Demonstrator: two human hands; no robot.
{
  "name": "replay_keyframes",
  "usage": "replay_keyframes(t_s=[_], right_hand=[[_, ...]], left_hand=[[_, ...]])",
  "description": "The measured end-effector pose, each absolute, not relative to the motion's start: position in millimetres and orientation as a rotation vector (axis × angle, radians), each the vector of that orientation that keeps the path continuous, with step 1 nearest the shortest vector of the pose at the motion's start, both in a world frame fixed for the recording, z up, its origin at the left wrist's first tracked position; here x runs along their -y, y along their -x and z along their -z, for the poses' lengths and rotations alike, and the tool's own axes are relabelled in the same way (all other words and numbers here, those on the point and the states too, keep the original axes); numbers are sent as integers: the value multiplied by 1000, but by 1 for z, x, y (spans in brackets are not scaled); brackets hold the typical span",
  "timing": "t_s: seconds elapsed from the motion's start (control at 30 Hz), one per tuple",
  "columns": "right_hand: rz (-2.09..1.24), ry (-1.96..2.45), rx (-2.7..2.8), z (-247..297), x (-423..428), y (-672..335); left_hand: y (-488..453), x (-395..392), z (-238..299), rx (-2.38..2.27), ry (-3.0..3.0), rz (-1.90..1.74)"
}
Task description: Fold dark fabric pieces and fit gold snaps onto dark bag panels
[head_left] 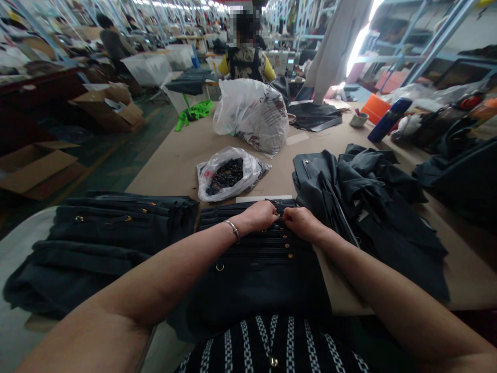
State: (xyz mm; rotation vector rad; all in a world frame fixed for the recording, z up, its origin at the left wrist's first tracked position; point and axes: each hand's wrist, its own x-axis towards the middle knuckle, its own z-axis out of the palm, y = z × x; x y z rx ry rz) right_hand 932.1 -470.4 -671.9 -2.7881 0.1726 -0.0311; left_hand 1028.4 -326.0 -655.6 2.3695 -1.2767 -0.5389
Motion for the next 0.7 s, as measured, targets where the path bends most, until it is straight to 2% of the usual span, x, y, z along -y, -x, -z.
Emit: replay_keyframes(t_s=[0.3, 0.57, 0.7], right_hand=[[95, 2749, -186, 653, 461, -925], [167, 1808, -133, 650, 410, -924], [146, 1637, -181, 648, 411, -928]], left_hand=[[-1039, 311, 652, 1126, -2280, 487], [-1019, 317, 644, 580, -1807, 547], [-1009, 320, 643, 436, -1586, 643]])
